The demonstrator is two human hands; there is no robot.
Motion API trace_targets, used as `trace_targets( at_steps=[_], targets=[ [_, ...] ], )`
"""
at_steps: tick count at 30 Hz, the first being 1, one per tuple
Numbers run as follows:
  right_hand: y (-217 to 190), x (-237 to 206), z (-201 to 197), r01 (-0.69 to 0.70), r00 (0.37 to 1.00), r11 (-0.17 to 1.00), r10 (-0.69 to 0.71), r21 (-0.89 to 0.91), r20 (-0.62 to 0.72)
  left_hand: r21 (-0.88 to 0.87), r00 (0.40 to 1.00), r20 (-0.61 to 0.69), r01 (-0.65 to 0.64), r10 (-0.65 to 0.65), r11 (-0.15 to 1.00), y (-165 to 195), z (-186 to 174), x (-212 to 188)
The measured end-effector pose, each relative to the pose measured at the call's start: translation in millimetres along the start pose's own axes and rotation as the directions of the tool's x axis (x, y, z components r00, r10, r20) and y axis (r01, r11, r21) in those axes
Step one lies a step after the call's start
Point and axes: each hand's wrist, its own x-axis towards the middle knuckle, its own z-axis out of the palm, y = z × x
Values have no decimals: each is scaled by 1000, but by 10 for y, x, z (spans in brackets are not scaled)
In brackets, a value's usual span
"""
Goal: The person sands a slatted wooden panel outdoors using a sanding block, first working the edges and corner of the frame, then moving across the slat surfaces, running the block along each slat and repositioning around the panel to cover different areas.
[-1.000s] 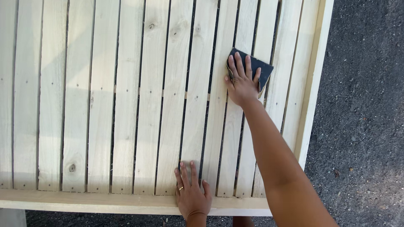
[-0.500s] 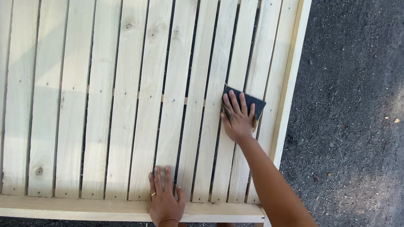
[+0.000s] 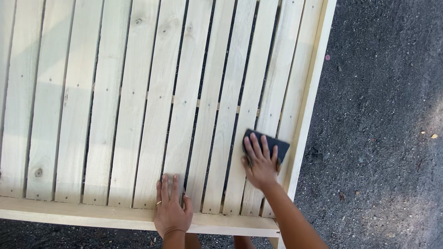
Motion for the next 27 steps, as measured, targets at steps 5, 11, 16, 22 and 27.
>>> trace_targets(
  at_steps=[5,11,16,22,27],
  targets=[
    [231,1103,-260,-194,976,971,205,136,-70,-42,995,84,54,-50,998,-15,8,-20],
    [-210,-190,-116,-136,990,990,134,45,47,-52,1000,-16,-7,7,999,-20,2,-22],
    [-84,-433,34,-58,991,996,50,64,126,-85,998,-61,-27,22,996,-12,13,-27],
    [462,1040,-239,-138,984,970,158,201,-88,-63,998,-52,-25,22,998,-12,45,-22],
    [348,523,-216,-87,996,991,84,100,26,-19,1000,-9,3,-3,1000,8,10,-23]
  ],
)
